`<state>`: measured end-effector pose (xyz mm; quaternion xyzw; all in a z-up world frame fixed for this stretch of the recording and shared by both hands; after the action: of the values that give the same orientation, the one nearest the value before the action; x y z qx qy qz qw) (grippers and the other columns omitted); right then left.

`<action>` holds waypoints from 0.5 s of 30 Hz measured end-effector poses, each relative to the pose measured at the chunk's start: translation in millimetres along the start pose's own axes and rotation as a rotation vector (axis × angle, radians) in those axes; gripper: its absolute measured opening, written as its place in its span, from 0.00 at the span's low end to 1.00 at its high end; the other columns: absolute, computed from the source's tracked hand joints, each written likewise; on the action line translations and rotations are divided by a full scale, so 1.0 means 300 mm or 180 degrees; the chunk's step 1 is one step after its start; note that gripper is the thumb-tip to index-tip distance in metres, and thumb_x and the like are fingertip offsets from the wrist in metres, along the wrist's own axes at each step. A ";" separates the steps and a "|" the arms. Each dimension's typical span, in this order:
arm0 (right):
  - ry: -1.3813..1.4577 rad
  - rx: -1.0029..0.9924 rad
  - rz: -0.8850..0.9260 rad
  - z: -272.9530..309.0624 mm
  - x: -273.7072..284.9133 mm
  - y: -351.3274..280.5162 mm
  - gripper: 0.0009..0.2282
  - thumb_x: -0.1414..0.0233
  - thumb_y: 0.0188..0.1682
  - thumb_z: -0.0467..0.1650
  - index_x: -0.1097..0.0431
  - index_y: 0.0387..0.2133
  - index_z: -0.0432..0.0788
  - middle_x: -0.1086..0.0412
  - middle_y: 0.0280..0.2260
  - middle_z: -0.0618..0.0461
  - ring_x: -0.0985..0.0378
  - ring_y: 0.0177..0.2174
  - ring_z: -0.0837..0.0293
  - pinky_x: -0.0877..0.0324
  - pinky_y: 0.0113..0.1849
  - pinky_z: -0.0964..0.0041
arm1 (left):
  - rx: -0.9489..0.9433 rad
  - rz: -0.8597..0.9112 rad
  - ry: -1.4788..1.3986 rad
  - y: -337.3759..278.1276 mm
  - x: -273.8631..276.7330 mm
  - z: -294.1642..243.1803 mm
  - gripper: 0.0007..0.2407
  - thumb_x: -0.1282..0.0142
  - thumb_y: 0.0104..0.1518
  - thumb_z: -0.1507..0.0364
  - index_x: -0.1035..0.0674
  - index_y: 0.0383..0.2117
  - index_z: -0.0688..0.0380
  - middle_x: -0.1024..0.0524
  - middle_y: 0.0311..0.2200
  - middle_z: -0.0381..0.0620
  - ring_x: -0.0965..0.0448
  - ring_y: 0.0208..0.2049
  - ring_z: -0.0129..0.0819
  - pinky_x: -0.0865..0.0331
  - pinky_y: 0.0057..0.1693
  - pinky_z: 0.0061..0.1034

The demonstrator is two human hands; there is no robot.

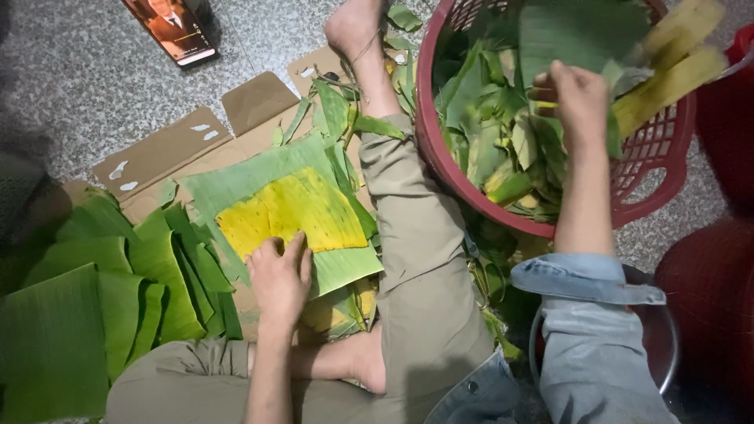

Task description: Sorting, trimming, and stacking banana leaves on the floor for food preparation.

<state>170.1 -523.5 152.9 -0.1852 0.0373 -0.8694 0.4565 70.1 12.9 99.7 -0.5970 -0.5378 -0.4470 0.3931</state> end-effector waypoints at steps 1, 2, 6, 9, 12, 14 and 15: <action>-0.1009 0.0380 -0.0294 0.039 0.011 0.007 0.08 0.47 0.57 0.36 0.23 0.39 0.47 0.21 0.34 0.57 0.21 0.29 0.67 0.24 0.33 0.72 | -0.0014 0.0008 0.0018 -0.001 -0.005 0.001 0.15 0.43 0.58 0.62 0.17 0.50 0.48 0.26 0.44 0.56 0.26 0.44 0.49 0.36 0.60 0.51; -0.2020 0.0751 -0.0588 0.080 0.005 0.007 0.07 0.44 0.55 0.34 0.22 0.41 0.48 0.20 0.35 0.57 0.25 0.26 0.69 0.28 0.31 0.74 | -0.0029 0.0019 0.0040 -0.001 -0.008 0.002 0.15 0.43 0.59 0.63 0.17 0.50 0.49 0.26 0.43 0.56 0.26 0.43 0.48 0.35 0.59 0.48; -0.2444 0.1053 -0.0250 -0.016 -0.112 0.083 0.09 0.43 0.49 0.23 0.21 0.41 0.41 0.20 0.38 0.45 0.17 0.36 0.55 0.22 0.44 0.61 | -0.0096 -0.0042 0.0043 -0.001 -0.003 -0.004 0.15 0.42 0.58 0.63 0.17 0.50 0.50 0.26 0.42 0.56 0.27 0.43 0.47 0.35 0.58 0.44; -0.3926 0.0636 0.0310 -0.219 -0.166 0.186 0.18 0.40 0.56 0.43 0.23 0.36 0.36 0.24 0.27 0.46 0.23 0.23 0.54 0.22 0.34 0.53 | -0.0179 -0.0168 0.0032 -0.005 -0.012 0.000 0.15 0.42 0.58 0.64 0.17 0.49 0.51 0.26 0.42 0.56 0.27 0.41 0.48 0.36 0.54 0.40; -0.4550 0.0902 -0.0304 -0.316 -0.105 0.308 0.16 0.37 0.44 0.40 0.18 0.35 0.39 0.20 0.33 0.39 0.17 0.37 0.37 0.22 0.39 0.43 | 0.0091 0.0101 0.0116 -0.012 -0.090 0.062 0.13 0.43 0.60 0.58 0.17 0.51 0.35 0.24 0.43 0.50 0.24 0.48 0.50 0.36 0.63 0.62; -0.4004 0.0615 -0.0861 -0.294 -0.017 0.327 0.10 0.40 0.44 0.34 0.19 0.30 0.38 0.22 0.26 0.39 0.17 0.35 0.36 0.22 0.36 0.43 | 0.0108 0.0126 0.0050 -0.013 -0.080 0.057 0.13 0.44 0.61 0.59 0.17 0.51 0.36 0.24 0.44 0.50 0.23 0.49 0.50 0.36 0.63 0.62; -0.4007 0.0623 -0.0857 -0.271 0.005 0.295 0.10 0.40 0.44 0.34 0.19 0.30 0.38 0.22 0.26 0.39 0.17 0.35 0.36 0.22 0.36 0.43 | 0.0116 0.0124 0.0048 -0.014 -0.078 0.062 0.13 0.44 0.61 0.59 0.17 0.51 0.36 0.24 0.44 0.50 0.23 0.49 0.50 0.36 0.63 0.62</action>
<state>209.3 -584.6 57.1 -0.6198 -0.3402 -0.6437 0.2929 67.4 24.1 71.7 -0.5967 -0.5312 -0.4338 0.4165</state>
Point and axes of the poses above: each hand's wrist, its own y-axis towards the middle knuckle, its own x-axis out of the back of the hand, z = x × y, the point moved 10 cm from there along y, towards the middle knuckle
